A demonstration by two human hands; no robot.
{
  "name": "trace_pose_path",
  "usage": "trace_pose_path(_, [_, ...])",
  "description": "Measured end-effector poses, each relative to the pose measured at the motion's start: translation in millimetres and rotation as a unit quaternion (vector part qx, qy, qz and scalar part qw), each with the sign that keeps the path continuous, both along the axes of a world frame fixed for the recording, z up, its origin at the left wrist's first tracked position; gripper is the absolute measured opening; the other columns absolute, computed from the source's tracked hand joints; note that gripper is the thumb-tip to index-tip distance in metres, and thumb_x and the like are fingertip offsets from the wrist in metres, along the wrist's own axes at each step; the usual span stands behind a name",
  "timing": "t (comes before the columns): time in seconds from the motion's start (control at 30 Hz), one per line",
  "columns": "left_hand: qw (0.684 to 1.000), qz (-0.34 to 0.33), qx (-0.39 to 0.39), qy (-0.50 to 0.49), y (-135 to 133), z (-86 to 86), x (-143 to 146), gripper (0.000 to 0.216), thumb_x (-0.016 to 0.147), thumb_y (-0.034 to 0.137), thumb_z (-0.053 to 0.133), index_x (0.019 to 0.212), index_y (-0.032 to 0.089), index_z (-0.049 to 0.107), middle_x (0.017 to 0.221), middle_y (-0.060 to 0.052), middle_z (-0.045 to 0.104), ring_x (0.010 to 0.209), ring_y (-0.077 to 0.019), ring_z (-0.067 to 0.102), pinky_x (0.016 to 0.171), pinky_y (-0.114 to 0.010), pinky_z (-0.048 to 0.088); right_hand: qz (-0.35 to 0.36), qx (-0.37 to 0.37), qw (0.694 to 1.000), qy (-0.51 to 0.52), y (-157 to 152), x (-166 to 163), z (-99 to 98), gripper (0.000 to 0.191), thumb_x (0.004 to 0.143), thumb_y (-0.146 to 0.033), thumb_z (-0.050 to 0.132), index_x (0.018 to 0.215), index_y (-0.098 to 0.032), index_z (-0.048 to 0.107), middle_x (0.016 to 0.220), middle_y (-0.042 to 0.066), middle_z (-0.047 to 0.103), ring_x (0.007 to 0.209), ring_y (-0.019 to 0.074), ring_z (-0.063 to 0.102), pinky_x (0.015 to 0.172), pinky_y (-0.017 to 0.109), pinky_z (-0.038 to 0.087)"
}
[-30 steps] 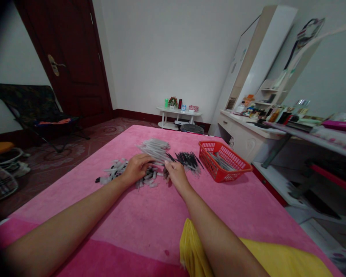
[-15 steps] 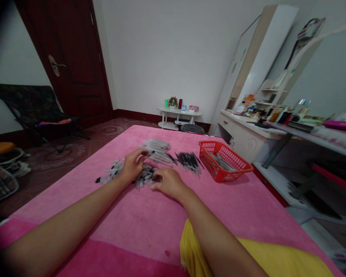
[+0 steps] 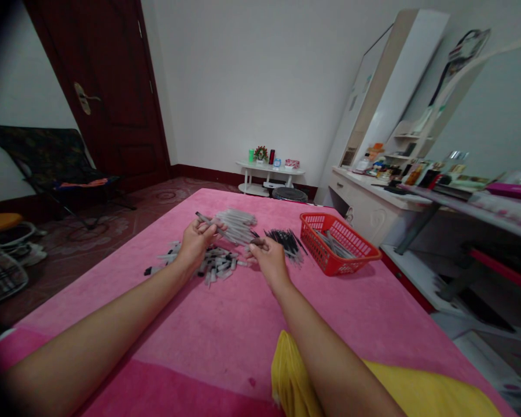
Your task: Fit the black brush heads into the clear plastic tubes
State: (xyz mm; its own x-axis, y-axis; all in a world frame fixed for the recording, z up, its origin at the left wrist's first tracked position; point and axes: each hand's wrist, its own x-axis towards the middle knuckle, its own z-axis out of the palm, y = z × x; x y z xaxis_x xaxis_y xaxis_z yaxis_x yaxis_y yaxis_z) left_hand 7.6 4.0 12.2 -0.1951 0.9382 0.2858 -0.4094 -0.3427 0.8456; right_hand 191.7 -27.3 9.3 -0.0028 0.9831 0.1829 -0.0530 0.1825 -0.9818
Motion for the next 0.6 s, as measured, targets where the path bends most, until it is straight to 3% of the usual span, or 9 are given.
trace_pose_path(0.13, [0.997,-0.032,-0.043,-0.047,-3,2.1,3,0.039,0.062,0.022,0.075,0.091,0.016,0.049,0.082,-0.002,0.067,0.080,-0.0185,0.069,0.068,-0.029,0.056,-0.022,-0.011,0.999,0.047,0,3,0.3,0.032,0.065,-0.041,0.072,0.076,-0.015,0.058,0.060,-0.001,0.062,0.047,0.0091,0.057,0.042,0.018,0.046])
trace_pose_path(0.27, [0.994,-0.046,-0.067,-0.068,-7,5.3,8,0.037,0.061,0.019,0.075,0.088,0.015,0.051,0.080,-0.002,0.067,0.079,-0.0192,0.069,0.068,-0.031,0.057,-0.021,0.007,0.998,0.066,-2,1,2.8,0.032,0.062,-0.036,0.074,0.081,-0.016,0.058,0.058,-0.002,0.062,0.049,0.0102,0.058,0.046,0.020,0.048])
trace_pose_path(0.6, [0.989,-0.067,-0.095,-0.088,-11,7.2,15,0.027,0.063,0.016,0.073,0.083,0.014,0.055,0.077,-0.003,0.068,0.077,-0.0178,0.068,0.069,-0.030,0.057,-0.031,0.036,0.999,-0.015,-8,-4,8.0,0.026,0.064,-0.032,0.068,0.080,-0.017,0.054,0.062,-0.001,0.062,0.053,0.0156,0.061,0.049,0.026,0.050])
